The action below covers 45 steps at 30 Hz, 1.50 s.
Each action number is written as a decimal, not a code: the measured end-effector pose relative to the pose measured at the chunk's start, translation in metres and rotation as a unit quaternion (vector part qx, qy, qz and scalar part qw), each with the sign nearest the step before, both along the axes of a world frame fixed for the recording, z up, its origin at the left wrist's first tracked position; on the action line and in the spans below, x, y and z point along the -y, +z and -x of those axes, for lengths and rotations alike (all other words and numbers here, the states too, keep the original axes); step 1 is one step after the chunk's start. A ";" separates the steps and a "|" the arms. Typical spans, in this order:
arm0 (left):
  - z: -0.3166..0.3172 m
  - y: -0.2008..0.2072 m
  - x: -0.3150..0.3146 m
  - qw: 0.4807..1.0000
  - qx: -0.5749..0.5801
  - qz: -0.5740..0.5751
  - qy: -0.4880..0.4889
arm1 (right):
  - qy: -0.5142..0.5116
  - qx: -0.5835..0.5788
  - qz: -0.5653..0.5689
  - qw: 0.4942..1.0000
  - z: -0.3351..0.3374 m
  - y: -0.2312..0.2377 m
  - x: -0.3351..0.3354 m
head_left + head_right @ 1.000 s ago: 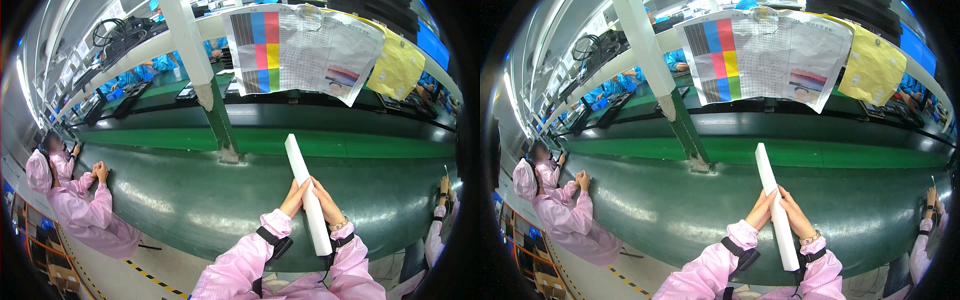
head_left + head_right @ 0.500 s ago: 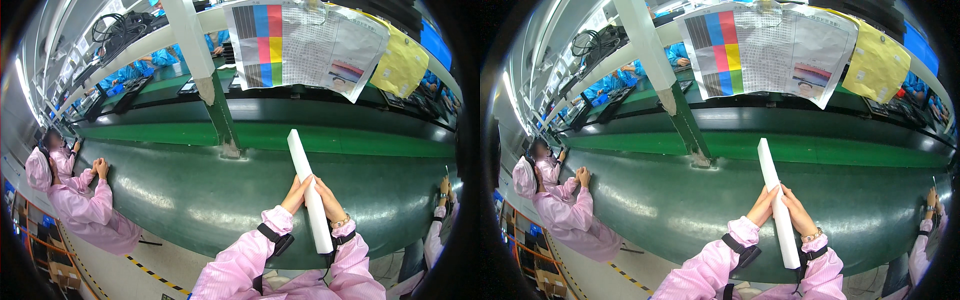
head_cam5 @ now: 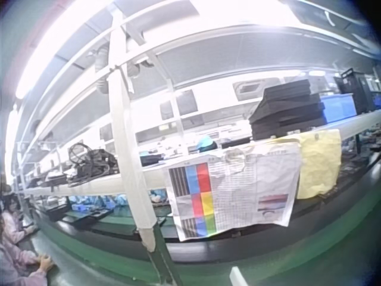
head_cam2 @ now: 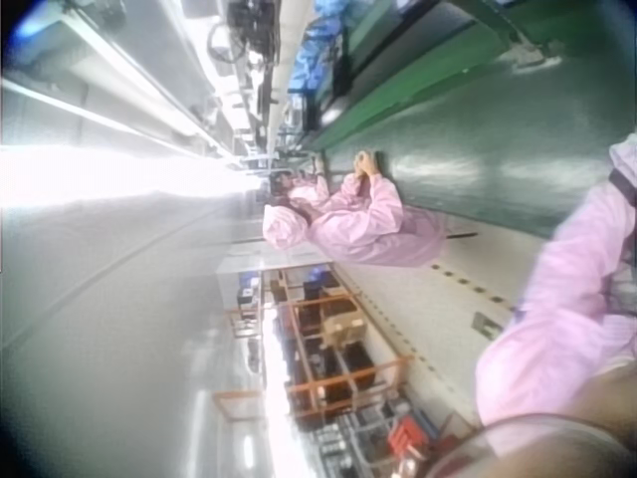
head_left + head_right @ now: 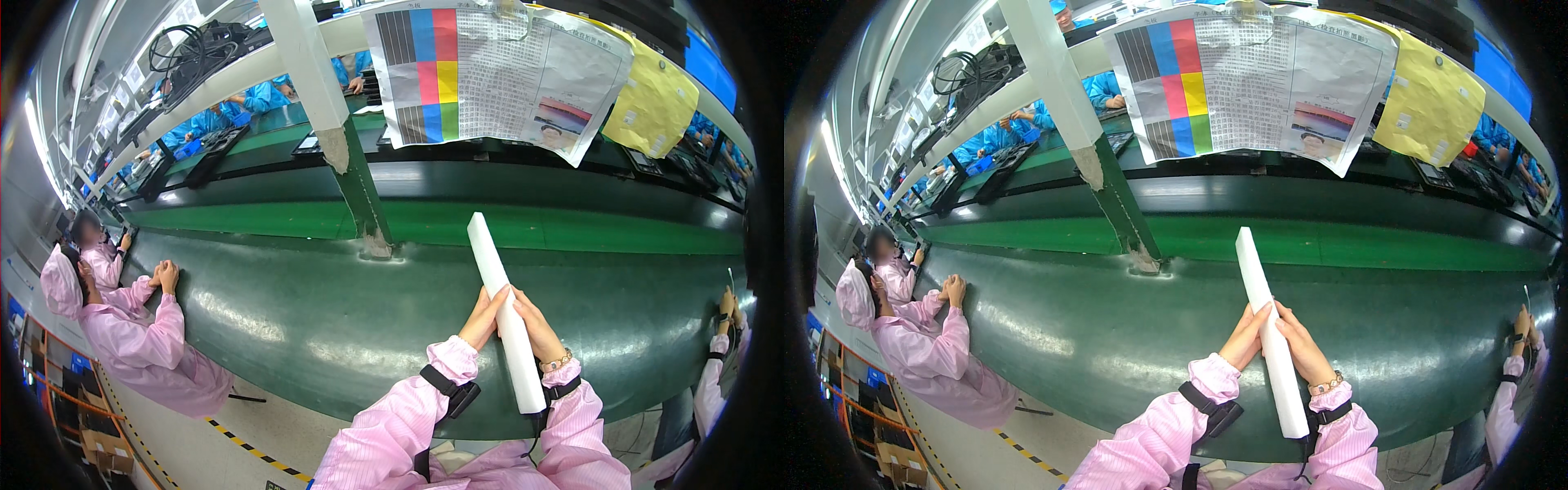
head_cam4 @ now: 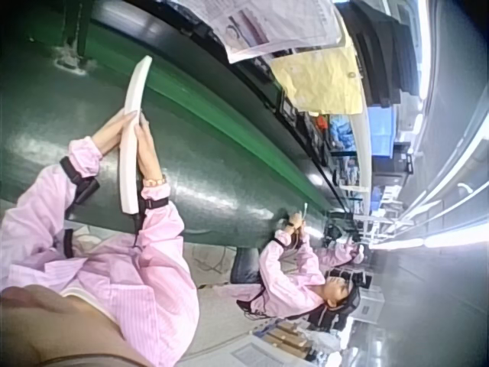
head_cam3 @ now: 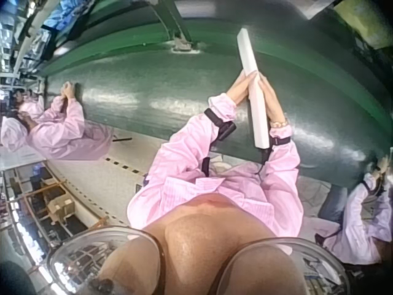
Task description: The person holds a white rectangular object, turning it over to view different sides before placing it back onto the green work surface.
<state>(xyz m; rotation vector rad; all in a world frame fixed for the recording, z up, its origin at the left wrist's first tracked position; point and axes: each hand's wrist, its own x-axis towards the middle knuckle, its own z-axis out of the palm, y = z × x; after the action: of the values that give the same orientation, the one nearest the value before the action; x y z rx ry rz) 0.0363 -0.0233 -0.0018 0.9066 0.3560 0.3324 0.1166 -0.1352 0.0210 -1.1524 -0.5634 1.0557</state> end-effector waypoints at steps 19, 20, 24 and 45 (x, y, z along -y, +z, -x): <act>0.000 0.001 -0.002 1.000 -0.007 -0.007 -0.004 | 0.006 -0.005 0.001 1.000 0.000 0.005 0.000; 0.001 0.000 -0.002 1.000 -0.005 -0.006 -0.010 | 0.006 -0.005 0.000 1.000 0.000 0.005 0.000; 0.001 0.003 -0.002 1.000 -0.009 -0.003 -0.016 | 0.006 -0.004 0.001 1.000 -0.001 0.003 0.000; 0.002 0.005 -0.003 0.999 -0.024 -0.012 -0.019 | 0.017 -0.019 -0.005 1.000 -0.002 0.004 0.001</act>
<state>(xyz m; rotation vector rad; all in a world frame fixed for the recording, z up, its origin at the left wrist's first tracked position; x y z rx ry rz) 0.0341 -0.0206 0.0027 0.9457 0.3785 0.2816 0.1185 -0.1359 0.0254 -1.1155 -0.5605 1.1006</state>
